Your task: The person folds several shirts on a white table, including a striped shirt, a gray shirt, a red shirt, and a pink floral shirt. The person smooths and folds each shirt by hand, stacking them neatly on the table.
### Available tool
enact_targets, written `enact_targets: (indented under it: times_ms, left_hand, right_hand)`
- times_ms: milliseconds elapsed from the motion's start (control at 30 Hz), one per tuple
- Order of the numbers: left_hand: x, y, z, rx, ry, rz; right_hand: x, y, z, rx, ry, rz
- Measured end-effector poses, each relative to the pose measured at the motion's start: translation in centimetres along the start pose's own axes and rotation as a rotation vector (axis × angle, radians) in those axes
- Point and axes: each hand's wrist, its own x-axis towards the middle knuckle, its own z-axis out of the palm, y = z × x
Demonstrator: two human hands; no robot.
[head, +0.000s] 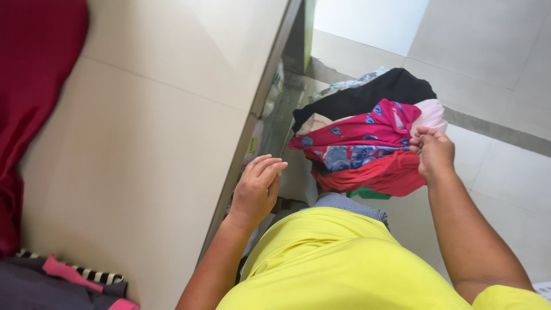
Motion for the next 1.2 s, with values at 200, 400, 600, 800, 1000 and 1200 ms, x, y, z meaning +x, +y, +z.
enact_targets:
  times_ms: [200,400,600,800,1000,1200]
  left_hand:
    - [2.4,1.5,4.2,0.023,-0.155,0.031]
    - [3.1,2.5,7.8,0.053,-0.26,0.016]
    - [3.0,2.9,10.2,0.028,-0.326,0.018]
    - [3.6,3.8,11.0,0.018,-0.382,0.008]
    - [4.8,4.8,11.7,0.002,-0.398,0.03]
    - [6.0,5.6,12.5,-0.034,-0.382,0.055]
  right_hand:
    - [1.8,6.6,-5.2,-0.226,0.122,0.164]
    - [2.3,15.2,-7.2,-0.427,0.002,0.495]
    - [-0.2,17.1,-3.9,-0.573,-0.276,0.676]
    - [1.6,21.7,-5.2,-0.507,-0.257,0.732]
    - [-0.2,13.2,-6.1,0.081,-0.121,0.496]
    - [-4.7,1.2,-2.9,0.273,-0.387,0.348]
